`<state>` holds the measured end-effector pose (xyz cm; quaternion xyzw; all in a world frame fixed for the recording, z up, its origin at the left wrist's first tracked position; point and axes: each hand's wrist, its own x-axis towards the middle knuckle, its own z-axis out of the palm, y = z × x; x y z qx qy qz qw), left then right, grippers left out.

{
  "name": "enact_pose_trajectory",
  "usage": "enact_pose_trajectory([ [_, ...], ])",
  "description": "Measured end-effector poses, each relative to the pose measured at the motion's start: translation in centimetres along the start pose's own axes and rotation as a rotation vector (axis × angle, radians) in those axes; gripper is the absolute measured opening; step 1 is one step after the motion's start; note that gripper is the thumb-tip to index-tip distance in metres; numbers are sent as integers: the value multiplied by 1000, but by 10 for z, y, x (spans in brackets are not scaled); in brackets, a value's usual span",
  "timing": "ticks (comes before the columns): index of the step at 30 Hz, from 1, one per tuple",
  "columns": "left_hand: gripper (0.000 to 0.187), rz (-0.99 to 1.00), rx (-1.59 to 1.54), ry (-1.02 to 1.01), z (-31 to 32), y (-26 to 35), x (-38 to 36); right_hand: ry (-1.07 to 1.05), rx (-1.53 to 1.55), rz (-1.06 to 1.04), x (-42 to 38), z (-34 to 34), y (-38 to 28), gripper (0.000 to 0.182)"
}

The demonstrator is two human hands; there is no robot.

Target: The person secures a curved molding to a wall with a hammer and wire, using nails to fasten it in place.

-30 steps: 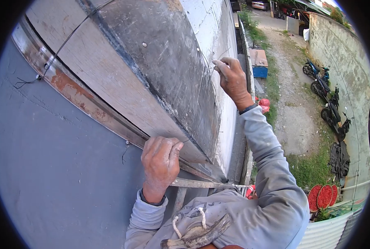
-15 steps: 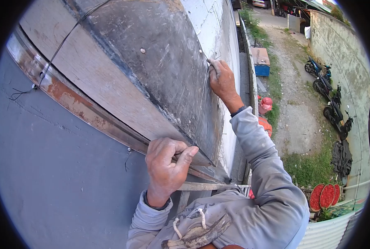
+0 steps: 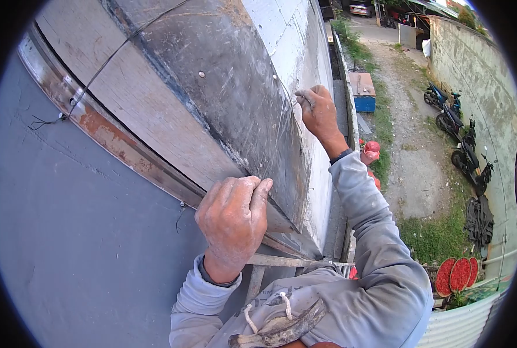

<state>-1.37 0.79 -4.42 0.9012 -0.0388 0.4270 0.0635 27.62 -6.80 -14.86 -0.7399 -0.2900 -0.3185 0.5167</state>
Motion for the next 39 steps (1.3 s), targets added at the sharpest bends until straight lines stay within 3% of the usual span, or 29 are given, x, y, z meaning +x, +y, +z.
enact_pose_trajectory([
  [3, 9, 6, 19, 6, -2, 0, 1, 263, -206, -175, -3, -21, 0, 20],
  [8, 9, 75, 141, 13, -7, 4, 6, 226, -84, -140, -10, -12, 21, 19],
  [10, 9, 109, 146, 25, -9, 4, 8, 262, 240, 124, -6, -2, 20, 22],
  [11, 9, 131, 159, 39, -11, 4, 9, 301, 308, 127, -4, 1, 17, 23],
  [12, 9, 135, 162, 42, -14, 4, 10, 306, 312, 124, -4, -1, 15, 23],
  [14, 12, 177, 221, 91, -20, 3, 11, 122, 245, 218, -6, -10, 2, 21],
  [16, 13, 174, 245, 85, -17, 3, 15, 172, 207, 143, -6, -9, 0, 21],
  [19, 13, 143, 236, 69, -13, 1, 13, 119, 259, 224, -5, -11, 0, 24],
  [24, 14, 87, 167, 107, -6, -1, 11, 226, 383, 218, -17, 2, 0, 22],
  [30, 17, -39, 14, 115, -1, 0, 9, 300, 158, 150, -16, 33, 5, 23],
  [32, 16, 23, 61, 107, -3, 1, 12, 221, 249, 461, -12, 36, 0, 25],
  [38, 16, 55, 70, 172, 4, -3, 13, 168, 79, 310, -18, 30, -24, 26],
  [39, 16, 57, 66, 178, 5, -4, 13, 174, 63, 184, -17, 32, -18, 25],
])
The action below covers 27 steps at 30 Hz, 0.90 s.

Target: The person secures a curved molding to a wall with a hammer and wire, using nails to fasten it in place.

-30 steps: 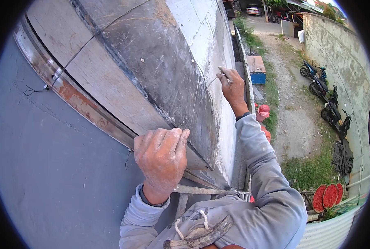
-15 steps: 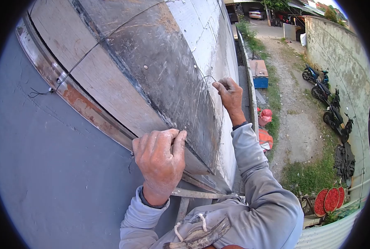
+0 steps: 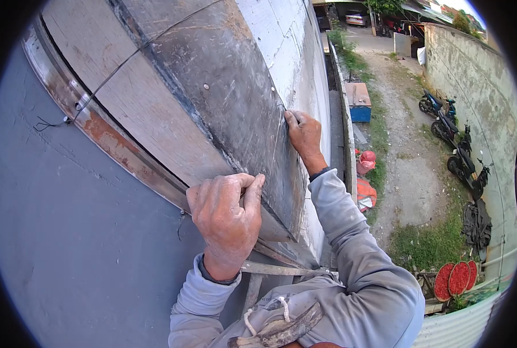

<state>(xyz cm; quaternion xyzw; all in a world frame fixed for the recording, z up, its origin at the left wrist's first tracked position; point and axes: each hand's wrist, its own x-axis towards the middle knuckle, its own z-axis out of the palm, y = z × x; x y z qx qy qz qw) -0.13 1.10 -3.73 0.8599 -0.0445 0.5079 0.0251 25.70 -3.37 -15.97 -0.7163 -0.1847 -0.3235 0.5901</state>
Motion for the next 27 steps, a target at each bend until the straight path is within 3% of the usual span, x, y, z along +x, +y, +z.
enact_pose_trajectory([
  [2, 14, 14, 5, -24, -2, -1, -1, 5, -5, -130, 4, -4, 3, 24],
  [4, 14, 46, 25, -22, -5, 2, 2, -151, -115, -268, 12, -10, 3, 21],
  [8, 20, 75, 28, -43, -21, 22, 12, -124, -45, -267, 22, -7, 10, 19],
  [10, 25, 150, 34, -20, -22, 30, 26, -138, -9, -116, 23, -6, 11, 19],
  [12, 39, 249, 71, -41, -17, 35, 38, -139, 47, -61, 24, -5, 13, 19],
  [15, 43, 355, 243, -78, 8, 31, 57, -171, 129, 14, 25, -7, 19, 18],
  [18, 44, 310, 437, -234, 34, 24, 68, -357, 520, 169, 30, -9, 35, 22],
  [19, 44, 318, 438, -233, 36, 25, 72, -349, 524, 169, 29, -6, 41, 22],
  [21, 36, 336, 650, -576, 37, 29, 83, -456, 749, 301, 34, -1, 51, 24],
  [22, 36, 346, 653, -559, 39, 30, 88, -455, 737, 321, 34, -3, 49, 24],
  [24, 20, 308, 648, -727, 46, 29, 91, -491, 821, 368, 37, -6, 50, 24],
  [27, 8, 324, 586, -641, 54, 24, 89, -523, 946, 461, 35, -14, 44, 20],
])
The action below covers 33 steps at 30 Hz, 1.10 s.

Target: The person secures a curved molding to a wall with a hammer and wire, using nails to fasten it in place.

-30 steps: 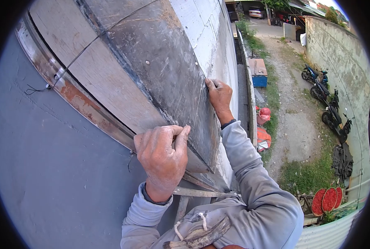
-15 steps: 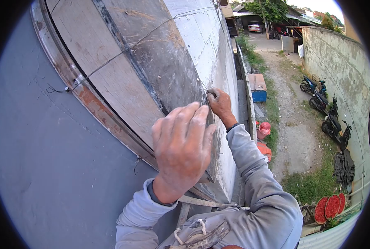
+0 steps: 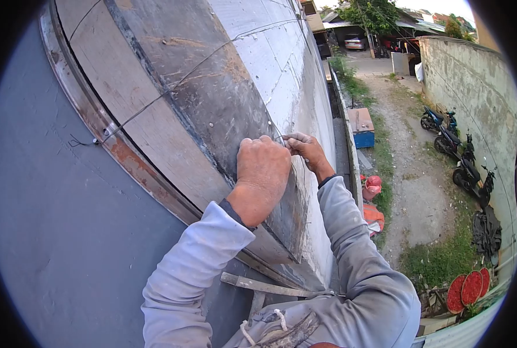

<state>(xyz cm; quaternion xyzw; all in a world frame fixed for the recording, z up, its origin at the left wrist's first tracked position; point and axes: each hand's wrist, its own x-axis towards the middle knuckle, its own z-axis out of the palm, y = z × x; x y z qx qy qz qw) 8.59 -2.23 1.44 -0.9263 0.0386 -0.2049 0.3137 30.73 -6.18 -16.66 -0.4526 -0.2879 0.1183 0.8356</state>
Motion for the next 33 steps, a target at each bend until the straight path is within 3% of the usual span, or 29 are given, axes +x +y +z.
enact_pose_trajectory([
  [4, 5, -43, -72, 115, 4, -2, 7, 176, 124, -136, 4, 14, -14, 14],
  [6, 5, -28, -62, 62, 9, 0, 10, 453, -325, -192, 13, 20, -9, 14],
  [7, 5, -17, -64, 56, 9, 2, 10, 547, -625, -347, 13, 26, -4, 15],
  [11, 4, -44, -102, 88, 11, 2, 9, 511, -595, -324, 3, 38, 2, 23],
  [13, 4, -60, -91, 128, 15, 3, 8, 479, -855, -341, -4, 36, 0, 25],
  [14, 5, -68, -128, 148, 16, 5, 8, 447, -798, -406, -9, 36, 1, 26],
  [15, 7, -83, -156, 173, 17, 5, 7, 427, -796, -516, -7, 33, 9, 26],
  [19, 14, -89, -92, 129, 26, 11, 9, 288, -902, -569, -1, 18, 17, 21],
  [21, 14, -91, -136, 149, 27, 11, 9, 212, -980, -706, 3, 16, 14, 19],
  [24, 13, -86, -156, 167, 26, 11, 7, 139, -1026, -721, 3, 18, 6, 17],
  [26, 13, -81, -166, 178, 26, 13, 6, 105, -1249, -714, 3, 19, 5, 12],
  [30, 14, -87, -153, 153, 25, 11, 7, 285, -1051, -624, 6, 23, 10, 16],
  [33, 15, -100, -182, 167, 28, 13, 8, 362, -1118, -528, 4, 27, 14, 19],
])
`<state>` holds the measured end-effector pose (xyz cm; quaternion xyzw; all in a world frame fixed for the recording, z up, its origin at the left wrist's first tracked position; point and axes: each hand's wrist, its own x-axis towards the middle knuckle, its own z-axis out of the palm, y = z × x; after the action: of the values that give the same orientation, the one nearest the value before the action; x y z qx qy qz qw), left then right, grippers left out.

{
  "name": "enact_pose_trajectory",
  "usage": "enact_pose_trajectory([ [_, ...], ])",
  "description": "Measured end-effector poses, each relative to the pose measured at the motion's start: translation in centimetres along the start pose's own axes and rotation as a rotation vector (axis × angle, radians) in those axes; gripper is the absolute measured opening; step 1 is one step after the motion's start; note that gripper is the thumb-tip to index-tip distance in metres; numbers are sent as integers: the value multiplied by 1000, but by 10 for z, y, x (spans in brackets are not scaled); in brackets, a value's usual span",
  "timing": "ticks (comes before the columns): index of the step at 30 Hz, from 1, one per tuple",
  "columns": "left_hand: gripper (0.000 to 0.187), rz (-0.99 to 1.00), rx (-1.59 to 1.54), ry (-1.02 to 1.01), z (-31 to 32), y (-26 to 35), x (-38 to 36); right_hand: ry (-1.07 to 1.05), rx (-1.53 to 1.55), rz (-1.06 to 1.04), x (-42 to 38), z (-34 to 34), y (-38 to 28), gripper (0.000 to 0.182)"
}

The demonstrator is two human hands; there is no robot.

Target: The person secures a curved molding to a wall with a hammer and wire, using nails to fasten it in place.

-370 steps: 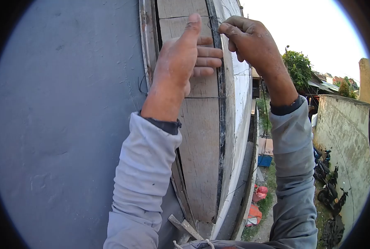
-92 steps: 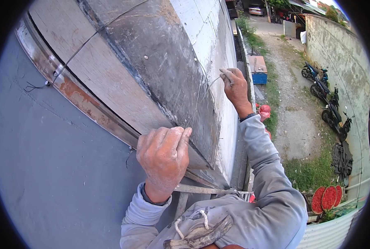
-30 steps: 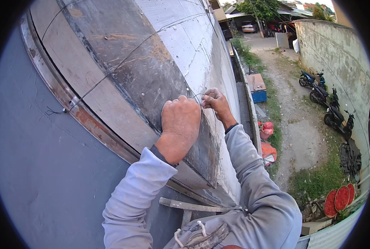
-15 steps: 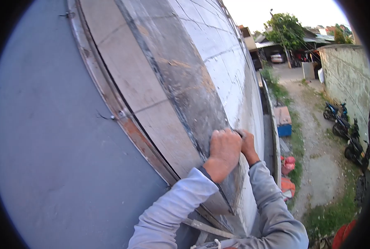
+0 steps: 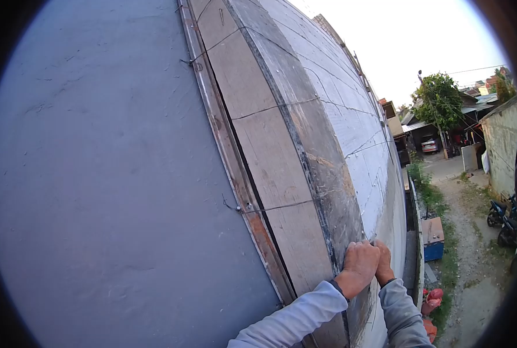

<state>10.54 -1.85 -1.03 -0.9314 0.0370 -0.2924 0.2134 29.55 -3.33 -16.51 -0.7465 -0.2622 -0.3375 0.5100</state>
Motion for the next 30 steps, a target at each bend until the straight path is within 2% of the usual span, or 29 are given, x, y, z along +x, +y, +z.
enact_pose_trajectory([
  [3, 15, 7, 20, -23, 0, 0, 1, 21, -75, 112, 4, 0, -7, 23],
  [5, 16, 13, 12, -12, 6, -1, 2, -43, 13, 160, 11, -5, -3, 13],
  [9, 16, 3, 0, 17, 9, -2, 2, -135, 48, 274, 16, -8, -1, 14],
  [11, 17, 2, -12, 10, 6, -2, 2, -231, 515, 501, 16, 0, 12, 13],
  [12, 17, 2, -22, 4, 5, -2, 2, -230, 514, 500, 15, -1, 21, 13],
  [14, 17, -4, -35, -4, 7, -1, 6, -272, 198, -195, 15, -4, 31, 12],
  [15, 16, -14, -49, -19, 9, -1, 6, -274, 202, -194, 16, -2, 34, 12],
  [17, 16, -40, -56, -27, 7, 1, 7, -348, 323, -18, 18, 0, 32, 11],
  [19, 16, -72, -68, -45, 6, 0, 6, -448, 390, -17, 22, -13, 23, 9],
  [21, 16, -52, -45, -5, 9, 0, 5, -551, 1039, 570, 24, -28, 1, 13],
  [23, 16, -71, 9, -20, 9, 2, 6, -633, 834, 456, 30, -32, 9, 19],
  [25, 16, -51, 18, -60, 2, 2, 6, -653, 461, 203, 40, -41, 5, 22],
  [27, 16, -33, 8, -81, -4, 0, 6, -622, 379, 62, 41, -39, 8, 24],
  [28, 16, -32, 3, -83, -5, 0, 6, -563, 205, -3, 41, -47, -6, 22],
  [30, 15, -21, -1, -71, -6, -2, 6, -426, 57, -143, 33, -47, -12, 24],
])
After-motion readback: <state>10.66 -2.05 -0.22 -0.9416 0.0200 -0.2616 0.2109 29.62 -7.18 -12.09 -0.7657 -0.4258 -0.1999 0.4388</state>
